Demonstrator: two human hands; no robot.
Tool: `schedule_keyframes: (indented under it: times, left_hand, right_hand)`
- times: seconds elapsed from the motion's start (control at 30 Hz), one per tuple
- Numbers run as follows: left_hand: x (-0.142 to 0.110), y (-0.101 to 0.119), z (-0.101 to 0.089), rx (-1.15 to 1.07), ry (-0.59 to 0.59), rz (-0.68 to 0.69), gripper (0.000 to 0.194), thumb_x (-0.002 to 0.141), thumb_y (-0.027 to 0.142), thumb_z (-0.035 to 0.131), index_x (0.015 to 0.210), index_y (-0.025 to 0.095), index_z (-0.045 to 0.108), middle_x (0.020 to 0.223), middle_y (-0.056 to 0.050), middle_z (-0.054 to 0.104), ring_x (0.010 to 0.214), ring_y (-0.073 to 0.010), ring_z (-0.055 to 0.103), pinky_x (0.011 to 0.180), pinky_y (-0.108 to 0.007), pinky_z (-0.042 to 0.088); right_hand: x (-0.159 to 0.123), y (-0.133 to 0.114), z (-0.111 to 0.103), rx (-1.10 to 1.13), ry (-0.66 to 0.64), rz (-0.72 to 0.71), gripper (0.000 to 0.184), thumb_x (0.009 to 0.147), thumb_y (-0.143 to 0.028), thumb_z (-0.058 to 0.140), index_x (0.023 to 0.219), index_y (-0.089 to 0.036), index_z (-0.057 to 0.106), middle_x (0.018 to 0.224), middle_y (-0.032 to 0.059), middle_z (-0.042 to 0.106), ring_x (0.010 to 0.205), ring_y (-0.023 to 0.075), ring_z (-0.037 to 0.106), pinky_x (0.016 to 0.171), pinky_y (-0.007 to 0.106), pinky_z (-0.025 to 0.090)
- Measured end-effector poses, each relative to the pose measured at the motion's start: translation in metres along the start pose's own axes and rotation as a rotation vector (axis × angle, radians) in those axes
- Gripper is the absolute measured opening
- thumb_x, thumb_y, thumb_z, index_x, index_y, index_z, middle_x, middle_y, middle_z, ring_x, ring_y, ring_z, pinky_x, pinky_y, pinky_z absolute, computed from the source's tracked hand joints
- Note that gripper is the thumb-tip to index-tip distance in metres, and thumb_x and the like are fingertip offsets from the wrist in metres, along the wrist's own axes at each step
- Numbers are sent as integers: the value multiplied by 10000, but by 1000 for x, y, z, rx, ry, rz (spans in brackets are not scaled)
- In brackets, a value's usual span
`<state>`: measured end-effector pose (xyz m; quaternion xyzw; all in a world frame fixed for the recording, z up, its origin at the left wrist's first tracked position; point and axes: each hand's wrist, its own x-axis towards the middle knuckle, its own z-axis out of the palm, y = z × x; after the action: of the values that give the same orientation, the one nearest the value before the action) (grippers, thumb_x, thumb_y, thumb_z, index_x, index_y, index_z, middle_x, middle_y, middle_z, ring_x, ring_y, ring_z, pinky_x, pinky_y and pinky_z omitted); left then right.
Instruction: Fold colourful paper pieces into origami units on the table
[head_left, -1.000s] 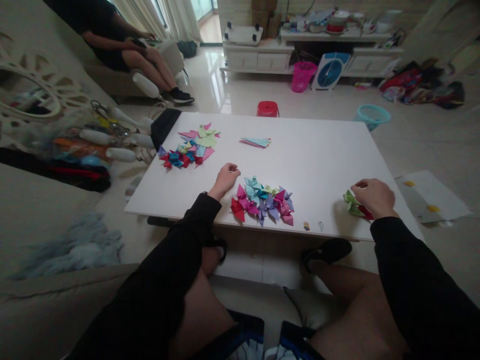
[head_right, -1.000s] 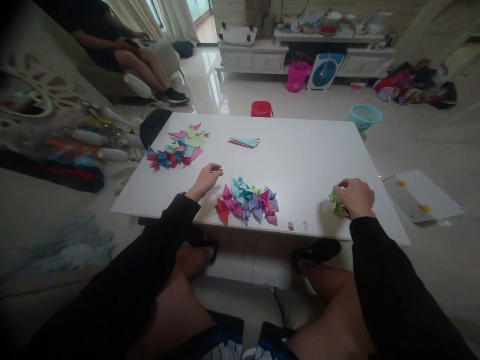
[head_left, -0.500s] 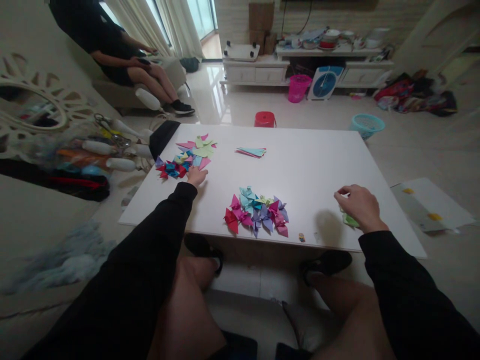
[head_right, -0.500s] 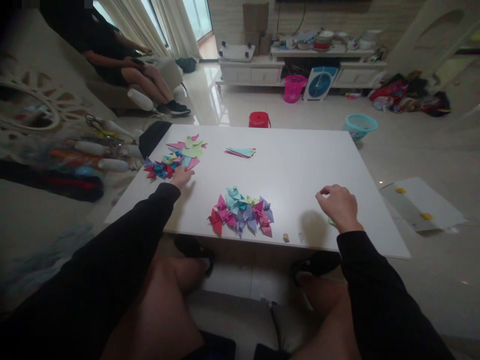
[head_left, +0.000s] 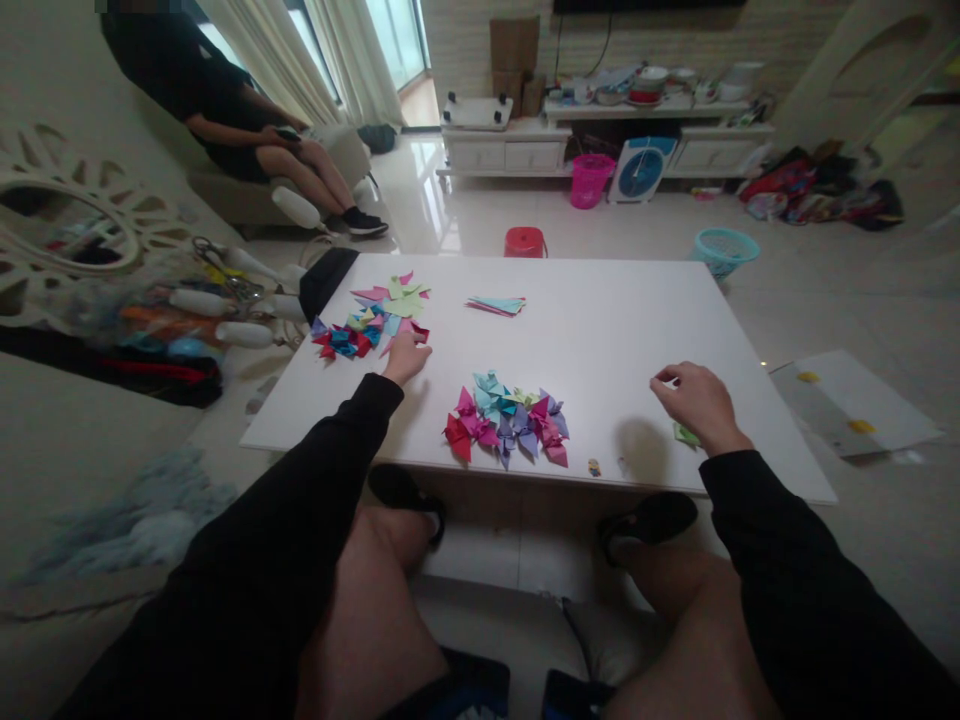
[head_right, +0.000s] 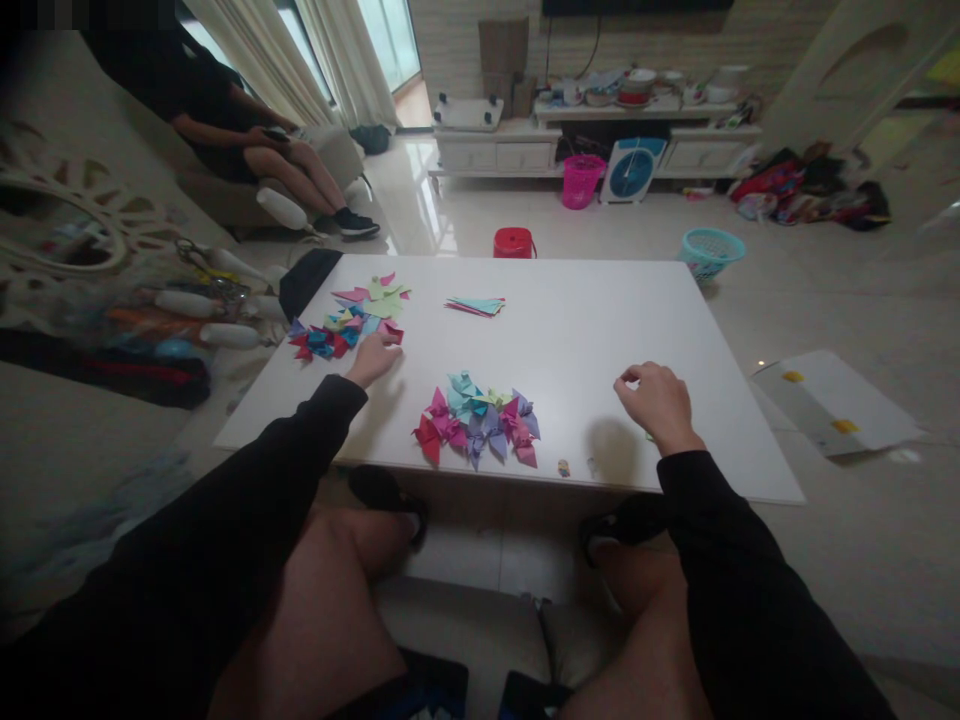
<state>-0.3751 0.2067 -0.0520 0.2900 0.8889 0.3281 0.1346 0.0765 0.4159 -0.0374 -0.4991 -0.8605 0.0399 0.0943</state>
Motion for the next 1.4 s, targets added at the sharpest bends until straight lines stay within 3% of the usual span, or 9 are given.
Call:
schedule_keyframes:
  times: [0.1,0.23,0.33,0.4,0.63,0.83,1.03,1.4]
  left_hand:
    - [-40,35,13,-81,-126,225,257,770,105,603,932,146,798,1022,-88,791,969,-210,718,969,-321,532]
    - [-112,75,37,-262,-326,502,174,786,112,642,886,170,772,889,-51,791,840,-188,732,855,-318,565]
    - [-151,88,53,-303,-431,648,209,783,58,620,908,176,738,911,-38,785,859,-172,727,832,-299,553]
    - [-162,90,59,-276,-485,716,237,785,22,599,920,177,718,920,-34,779,876,-169,720,837,-296,539]
    - [-160,90,66,-112,-507,895,196,866,46,593,997,181,649,953,-52,726,902,-194,672,841,-314,502]
    - [-162,94,66,55,-526,1002,200,934,89,524,1079,180,628,994,-95,697,937,-233,652,830,-338,498]
    - [-161,90,72,26,-566,1042,239,963,132,489,1137,197,639,1026,-99,686,960,-235,641,850,-346,504]
    - [-163,88,78,26,-552,1116,263,935,105,493,1098,218,666,995,-84,696,959,-234,626,866,-359,514]
  right_hand:
    - [-1,-11,2,155,10,-101,242,866,-331,551,869,-196,751,954,113,728,910,263,650,852,397,501]
    - [-8,-35,2,414,-28,-262,198,882,-323,575,843,-206,731,911,85,719,832,224,649,775,364,515]
    - [-18,-54,-2,534,-40,-367,195,914,-326,588,867,-203,731,895,78,715,812,209,649,737,344,511]
    - [-26,-66,-5,576,-55,-431,189,931,-319,595,877,-199,731,885,74,708,803,202,643,716,332,503]
    - [-44,-90,-8,616,-122,-608,170,964,-295,611,952,-193,746,872,60,660,807,197,614,734,330,488]
    - [-48,-95,-5,631,-35,-630,226,930,-262,672,1149,-213,701,1067,83,641,915,216,614,825,355,501]
    - [-51,-98,3,486,-157,-743,59,944,-269,689,963,-225,724,1013,75,659,965,230,577,863,361,460]
    - [-51,-96,10,337,-201,-736,91,951,-228,678,873,-211,722,899,55,667,922,216,562,798,331,430]
